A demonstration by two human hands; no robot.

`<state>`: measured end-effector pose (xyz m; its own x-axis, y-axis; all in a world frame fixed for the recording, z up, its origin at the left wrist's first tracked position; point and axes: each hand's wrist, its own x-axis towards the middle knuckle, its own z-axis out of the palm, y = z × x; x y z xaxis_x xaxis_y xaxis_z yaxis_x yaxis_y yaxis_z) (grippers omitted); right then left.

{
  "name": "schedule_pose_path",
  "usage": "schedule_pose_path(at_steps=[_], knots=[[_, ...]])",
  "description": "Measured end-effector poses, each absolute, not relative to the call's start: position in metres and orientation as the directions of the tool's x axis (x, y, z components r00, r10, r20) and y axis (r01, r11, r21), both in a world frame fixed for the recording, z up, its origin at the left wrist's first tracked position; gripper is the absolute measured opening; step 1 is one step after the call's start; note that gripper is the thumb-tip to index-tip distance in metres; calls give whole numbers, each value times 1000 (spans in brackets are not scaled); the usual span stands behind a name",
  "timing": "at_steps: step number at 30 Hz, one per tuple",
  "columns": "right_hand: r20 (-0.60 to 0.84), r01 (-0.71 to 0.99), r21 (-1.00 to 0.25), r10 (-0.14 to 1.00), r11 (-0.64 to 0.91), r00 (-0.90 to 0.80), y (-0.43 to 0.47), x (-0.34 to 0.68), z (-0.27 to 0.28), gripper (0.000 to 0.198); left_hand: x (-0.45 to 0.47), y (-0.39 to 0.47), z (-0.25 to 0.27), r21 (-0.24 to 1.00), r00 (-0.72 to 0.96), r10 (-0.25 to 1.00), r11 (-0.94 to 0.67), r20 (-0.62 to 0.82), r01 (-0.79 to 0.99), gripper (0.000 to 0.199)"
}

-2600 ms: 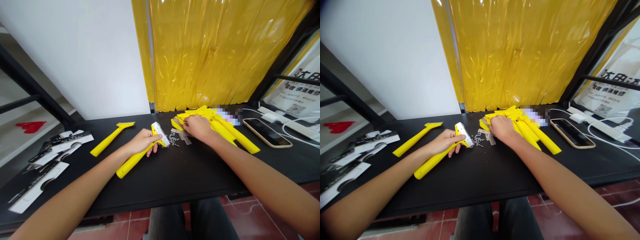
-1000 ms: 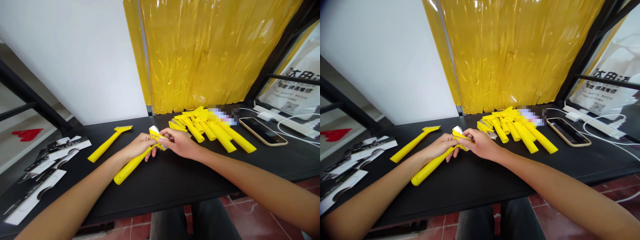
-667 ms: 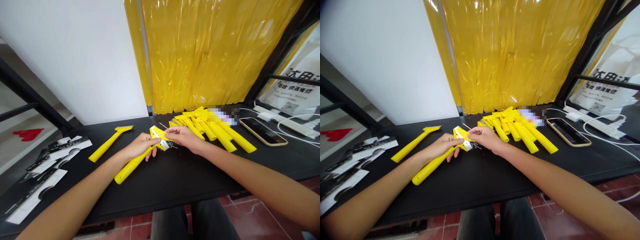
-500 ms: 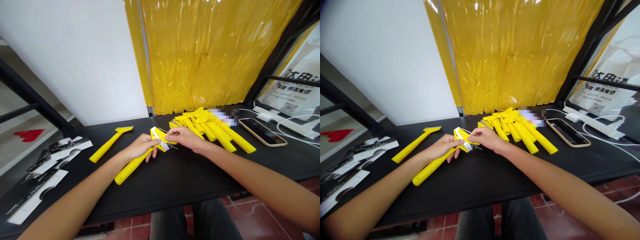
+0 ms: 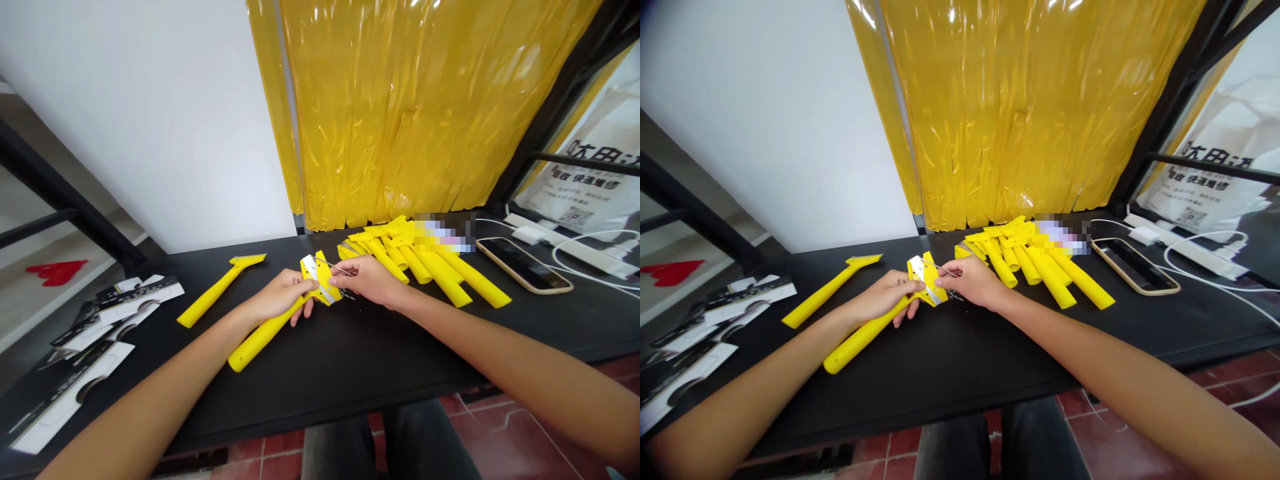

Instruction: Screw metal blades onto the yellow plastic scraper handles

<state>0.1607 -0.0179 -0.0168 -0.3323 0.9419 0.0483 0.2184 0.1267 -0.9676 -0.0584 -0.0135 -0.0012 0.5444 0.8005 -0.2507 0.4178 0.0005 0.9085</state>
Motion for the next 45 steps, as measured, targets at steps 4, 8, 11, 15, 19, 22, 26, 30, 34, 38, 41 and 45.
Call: schedule_pose_path(at_steps=[4, 8, 11, 15, 19, 22, 26, 30, 34, 38, 41, 45], knots=[[117, 240, -947, 923, 215, -367, -12, 163, -26, 26, -58, -14, -1, 905, 558, 795, -27, -237, 424, 34], [131, 252, -938, 916, 239, -379, -9, 162, -34, 31, -57, -14, -1, 907, 562, 796, -42, -223, 420, 37], [148, 255, -930, 906, 264, -396, -10, 159, -38, 30, -59, -12, -2, 926, 561, 798, -7, -222, 377, 43], [150, 235, -935, 898, 265, -414, -13, 156, -36, 29, -61, -10, -4, 948, 604, 766, 20, -219, 318, 43], [122, 224, -947, 903, 230, -412, -17, 154, -30, 28, -61, -12, -3, 929, 642, 739, -64, -202, 366, 28], [92, 246, -948, 913, 203, -398, -19, 153, -27, 28, -62, -13, -2, 905, 683, 705, -141, -193, 401, 35], [71, 249, -950, 905, 190, -419, -19, 154, -27, 28, -64, -13, 2, 897, 748, 637, -199, -187, 394, 42], [83, 241, -948, 892, 209, -445, -21, 154, -25, 28, -66, -14, 8, 889, 777, 596, -219, -204, 402, 42], [43, 187, -972, 887, 144, -460, -24, 154, -21, 30, -66, -14, 8, 918, 753, 607, -93, -255, 386, 34], [-60, 162, -987, 914, 7, -401, -27, 156, -13, 35, -68, -13, 3, 935, 750, 606, -31, -263, 353, 35], [-58, 134, -991, 925, -8, -376, -25, 159, -10, 37, -69, -12, -1, 932, 737, 620, -24, -270, 361, 38], [40, 132, -986, 908, 104, -418, -22, 161, -14, 33, -69, -11, -2, 937, 711, 648, 13, -273, 349, 35]])
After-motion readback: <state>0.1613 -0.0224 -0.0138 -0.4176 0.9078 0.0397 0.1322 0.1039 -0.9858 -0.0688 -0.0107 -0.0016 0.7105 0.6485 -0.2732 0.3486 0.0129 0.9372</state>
